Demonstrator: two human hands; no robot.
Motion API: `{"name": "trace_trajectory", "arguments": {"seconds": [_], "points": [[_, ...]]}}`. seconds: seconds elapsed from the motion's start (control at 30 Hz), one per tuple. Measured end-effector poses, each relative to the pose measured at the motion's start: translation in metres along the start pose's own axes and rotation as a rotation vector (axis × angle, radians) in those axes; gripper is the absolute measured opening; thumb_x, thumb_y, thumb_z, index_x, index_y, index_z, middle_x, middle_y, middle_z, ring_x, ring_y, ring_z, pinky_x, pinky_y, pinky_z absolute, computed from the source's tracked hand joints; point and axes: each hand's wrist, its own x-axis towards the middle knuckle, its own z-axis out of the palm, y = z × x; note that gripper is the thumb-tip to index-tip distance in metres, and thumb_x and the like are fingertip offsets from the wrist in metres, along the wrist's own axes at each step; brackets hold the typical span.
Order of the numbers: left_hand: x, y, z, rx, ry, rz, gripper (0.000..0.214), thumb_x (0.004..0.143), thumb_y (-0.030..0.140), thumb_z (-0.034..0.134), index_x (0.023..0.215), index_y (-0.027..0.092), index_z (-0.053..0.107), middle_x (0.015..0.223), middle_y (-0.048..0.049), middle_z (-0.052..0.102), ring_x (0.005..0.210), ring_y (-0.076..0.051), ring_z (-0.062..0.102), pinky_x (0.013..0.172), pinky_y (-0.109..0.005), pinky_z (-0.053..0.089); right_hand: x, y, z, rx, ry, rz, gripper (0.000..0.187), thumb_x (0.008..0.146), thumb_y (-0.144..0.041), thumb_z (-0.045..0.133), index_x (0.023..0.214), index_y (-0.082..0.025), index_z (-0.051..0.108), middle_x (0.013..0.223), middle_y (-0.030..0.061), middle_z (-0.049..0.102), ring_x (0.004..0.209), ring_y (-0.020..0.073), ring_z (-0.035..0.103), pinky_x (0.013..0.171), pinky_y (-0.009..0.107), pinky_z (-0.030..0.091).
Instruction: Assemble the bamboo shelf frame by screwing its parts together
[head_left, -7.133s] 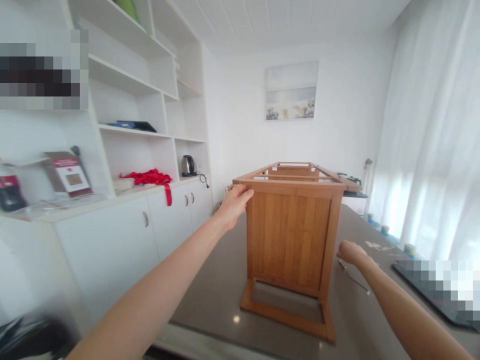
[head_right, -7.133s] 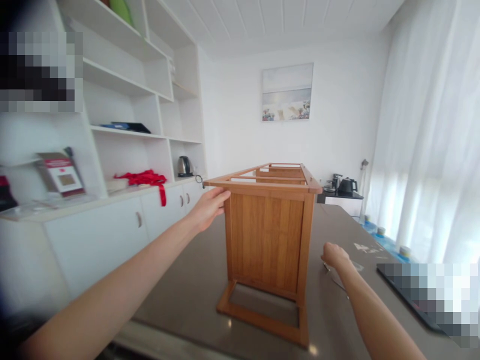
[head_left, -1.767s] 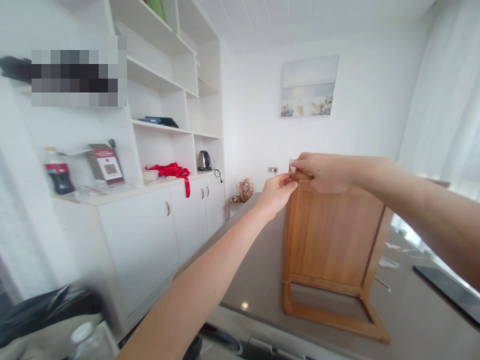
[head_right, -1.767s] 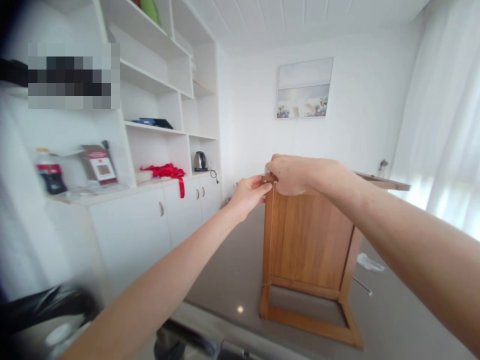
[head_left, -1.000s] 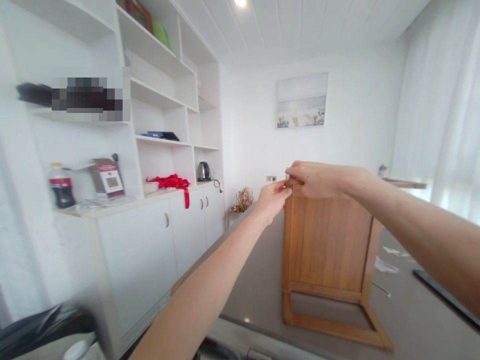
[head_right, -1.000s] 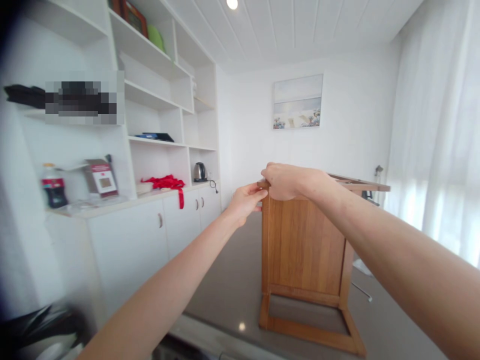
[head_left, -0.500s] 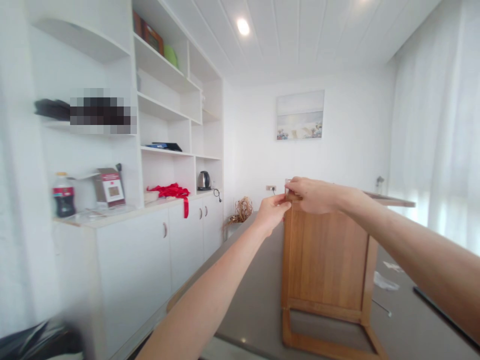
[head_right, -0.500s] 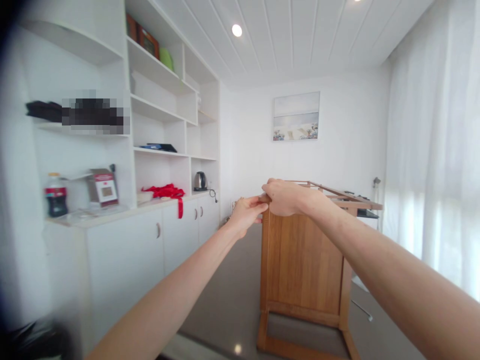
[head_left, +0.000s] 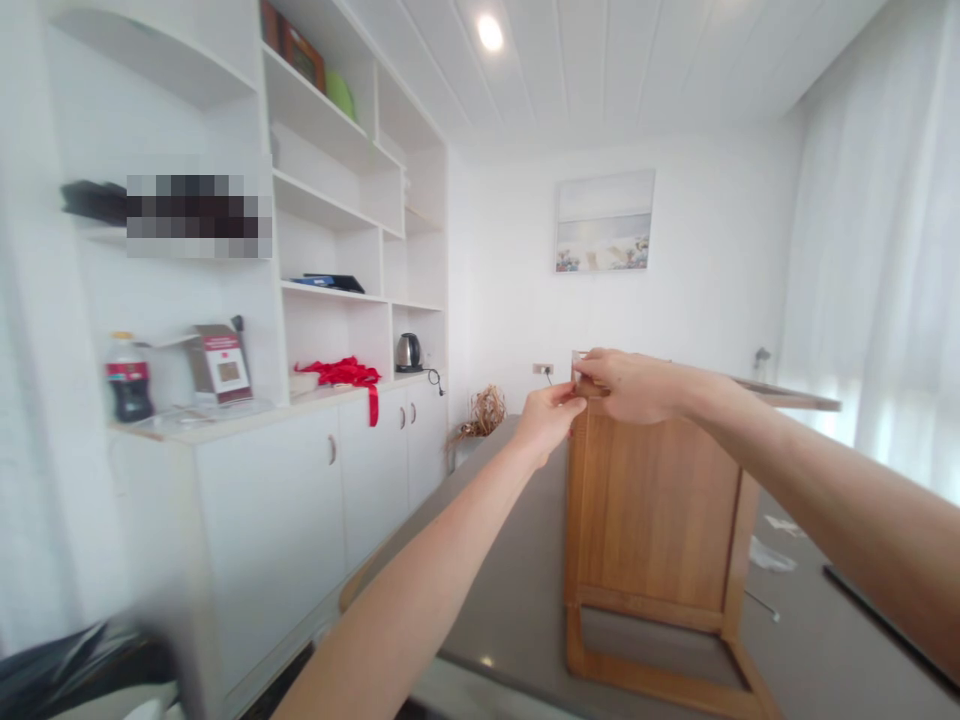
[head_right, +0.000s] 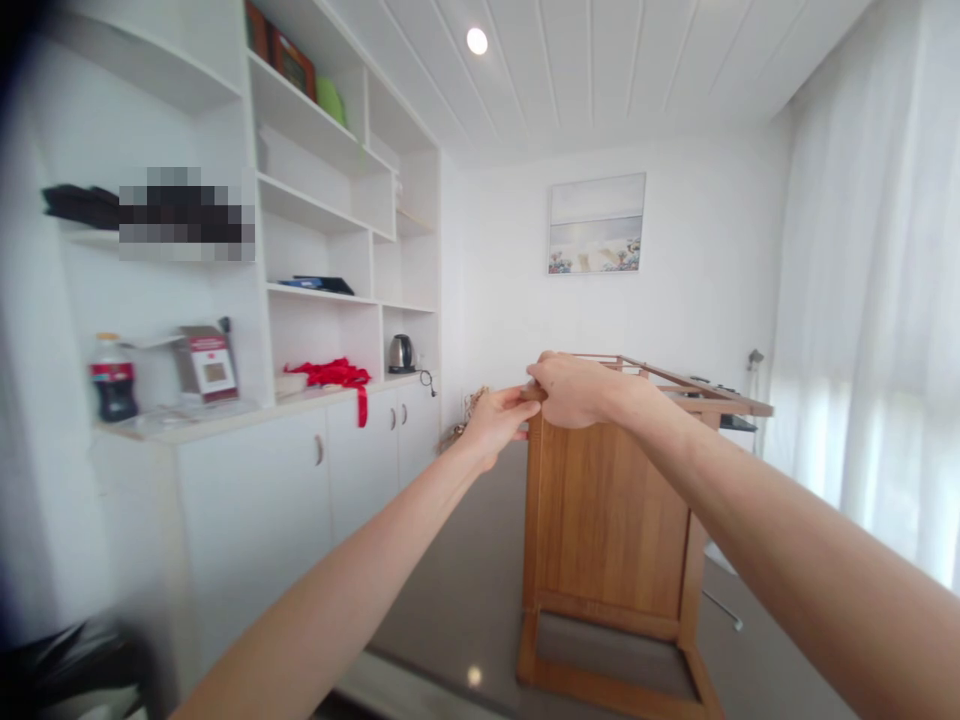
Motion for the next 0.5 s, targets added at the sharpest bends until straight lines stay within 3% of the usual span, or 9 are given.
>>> {"name": "trace_trajectory", "arguments": {"seconds": [0.5], "points": [[-0.006, 0.0031, -0.0049, -0.026, -0.001, -0.024, 0.033, 0.076, 0.016, 0.057, 0.107, 0.021, 0.066, 0.099, -0.006, 0.067, 0.078, -0.015, 0.059, 0.06, -0.024, 0.046, 0.0037, -0.0022, 0.0028, 0.028, 0.008, 0.005, 0.008, 0.076, -0.024, 0.054, 0.082, -0.019, 0.055, 0.092, 0.0081, 0.06, 0.071, 0.0176, 0.056, 0.059, 0.026, 0.037]]}}
